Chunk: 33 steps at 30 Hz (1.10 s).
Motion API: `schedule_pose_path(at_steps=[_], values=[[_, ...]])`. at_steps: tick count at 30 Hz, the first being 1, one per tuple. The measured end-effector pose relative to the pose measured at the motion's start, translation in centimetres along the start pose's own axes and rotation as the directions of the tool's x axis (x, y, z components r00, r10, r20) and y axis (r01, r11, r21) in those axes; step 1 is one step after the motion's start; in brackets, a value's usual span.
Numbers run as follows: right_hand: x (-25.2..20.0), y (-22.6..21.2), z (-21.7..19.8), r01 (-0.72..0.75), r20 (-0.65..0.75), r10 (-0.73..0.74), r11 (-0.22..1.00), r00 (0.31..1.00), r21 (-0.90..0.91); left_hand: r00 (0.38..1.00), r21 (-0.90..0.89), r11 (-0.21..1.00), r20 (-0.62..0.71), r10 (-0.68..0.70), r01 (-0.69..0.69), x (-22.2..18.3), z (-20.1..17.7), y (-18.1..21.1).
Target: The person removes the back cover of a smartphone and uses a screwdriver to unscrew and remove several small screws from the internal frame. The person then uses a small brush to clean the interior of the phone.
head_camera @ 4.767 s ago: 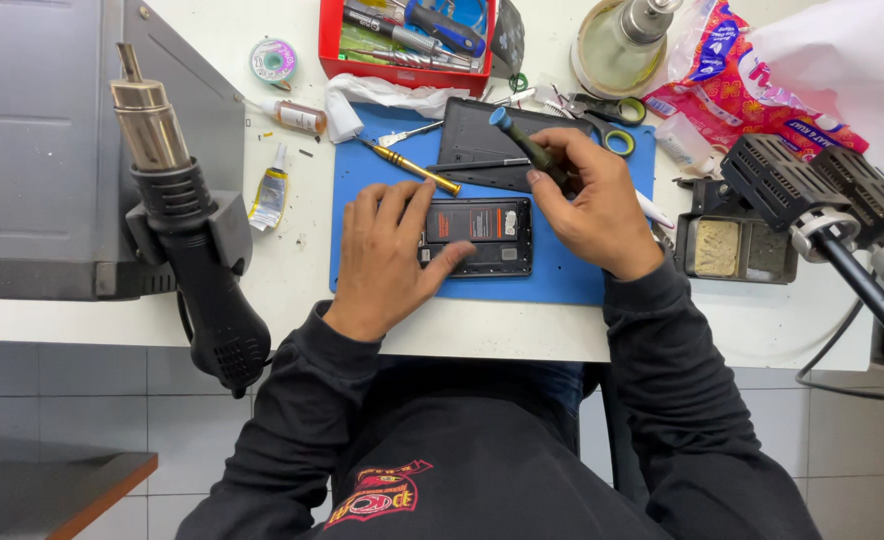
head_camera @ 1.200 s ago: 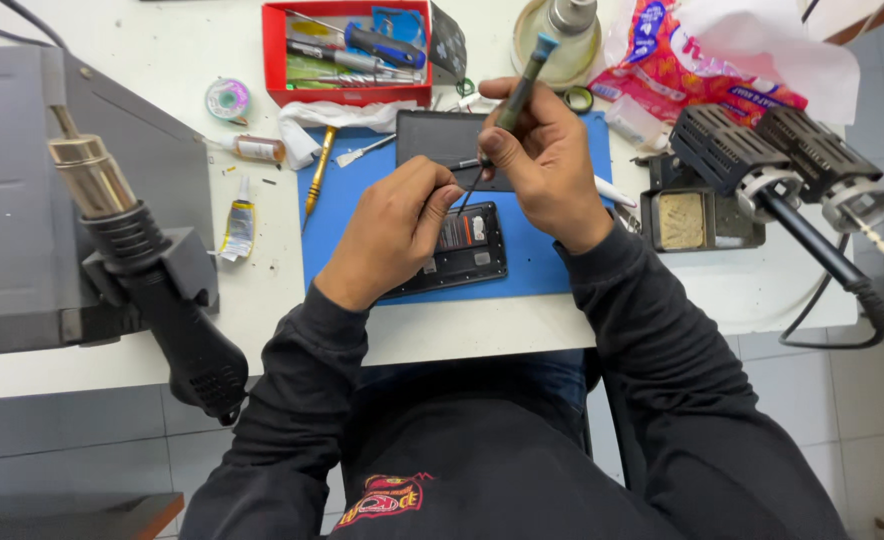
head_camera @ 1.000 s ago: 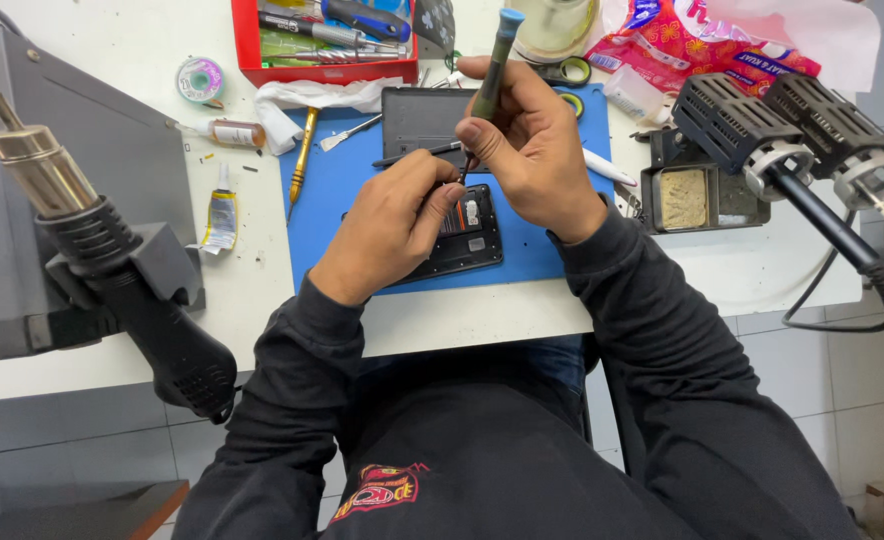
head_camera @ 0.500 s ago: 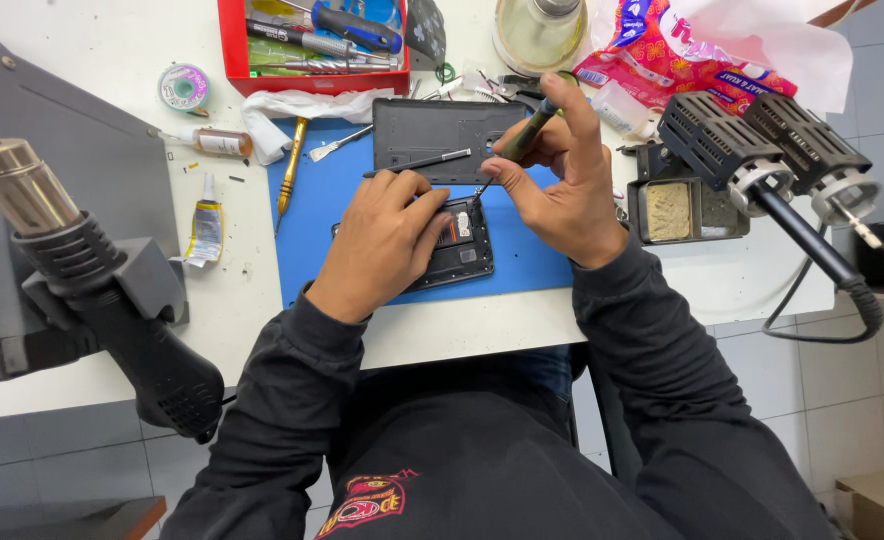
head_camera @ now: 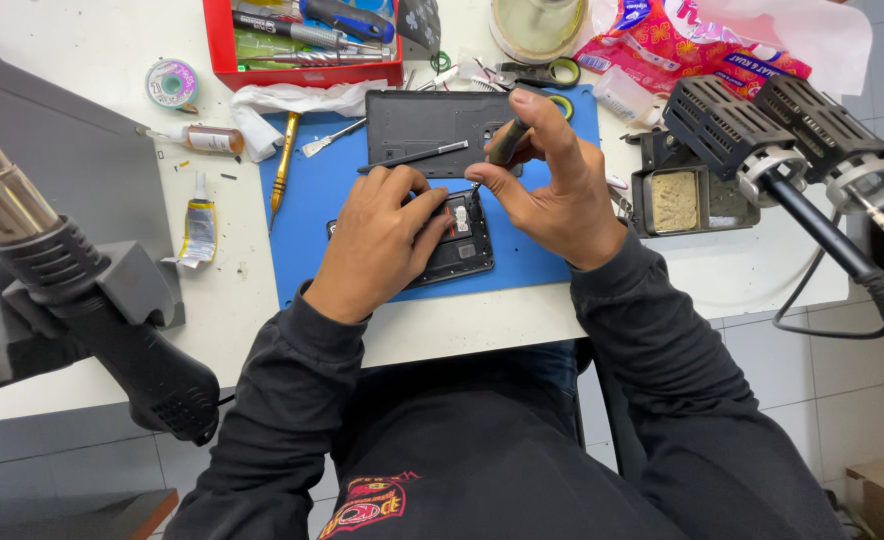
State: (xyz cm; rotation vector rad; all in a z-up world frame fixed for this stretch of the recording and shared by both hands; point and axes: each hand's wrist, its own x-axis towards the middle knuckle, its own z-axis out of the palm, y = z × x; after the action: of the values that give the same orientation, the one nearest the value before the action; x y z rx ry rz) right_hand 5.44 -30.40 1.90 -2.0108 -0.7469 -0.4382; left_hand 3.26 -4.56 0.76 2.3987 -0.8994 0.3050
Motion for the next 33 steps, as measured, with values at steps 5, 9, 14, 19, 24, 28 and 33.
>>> schedule_pose_path(at_steps=[5,9,14,19,24,28,33], values=[[-0.3,-0.1,0.4,0.022,-0.057,-0.032,0.985,0.998,-0.172,1.0,0.006,1.0,0.0,-0.011,0.011,0.1,0.1,0.0],[0.2,-0.8,0.5,0.153,-0.006,-0.158,0.962,0.987,-0.227,1.0,0.011,1.0,-0.008,-0.017,0.017,0.0,0.1,0.0],[1.9,-1.1,0.7,0.188,-0.082,-0.184,0.981,0.979,0.049,0.997,0.015,0.997,0.007,-0.078,0.078,0.3,-0.3,0.4],[3.0,-1.3,-0.3,0.127,0.002,-0.132,0.957,0.991,0.26,0.997,-0.058,0.996,-0.002,-0.071,0.071,1.3,-0.3,0.8],[4.3,-1.9,-1.1,0.229,-0.009,-0.236,0.933,0.972,0.278,0.997,-0.508,0.857,0.03,-0.077,0.081,4.8,-1.2,1.5],[4.1,-0.4,-0.8,0.302,-0.072,-0.294,0.934,0.953,0.192,0.993,-0.618,0.777,0.065,-0.102,0.12,5.1,0.7,0.0],[3.9,-1.3,-0.3,0.32,-0.218,-0.289,0.94,0.932,0.12,0.982,-0.517,0.855,-0.135,-0.135,0.046,5.2,1.5,0.5]])
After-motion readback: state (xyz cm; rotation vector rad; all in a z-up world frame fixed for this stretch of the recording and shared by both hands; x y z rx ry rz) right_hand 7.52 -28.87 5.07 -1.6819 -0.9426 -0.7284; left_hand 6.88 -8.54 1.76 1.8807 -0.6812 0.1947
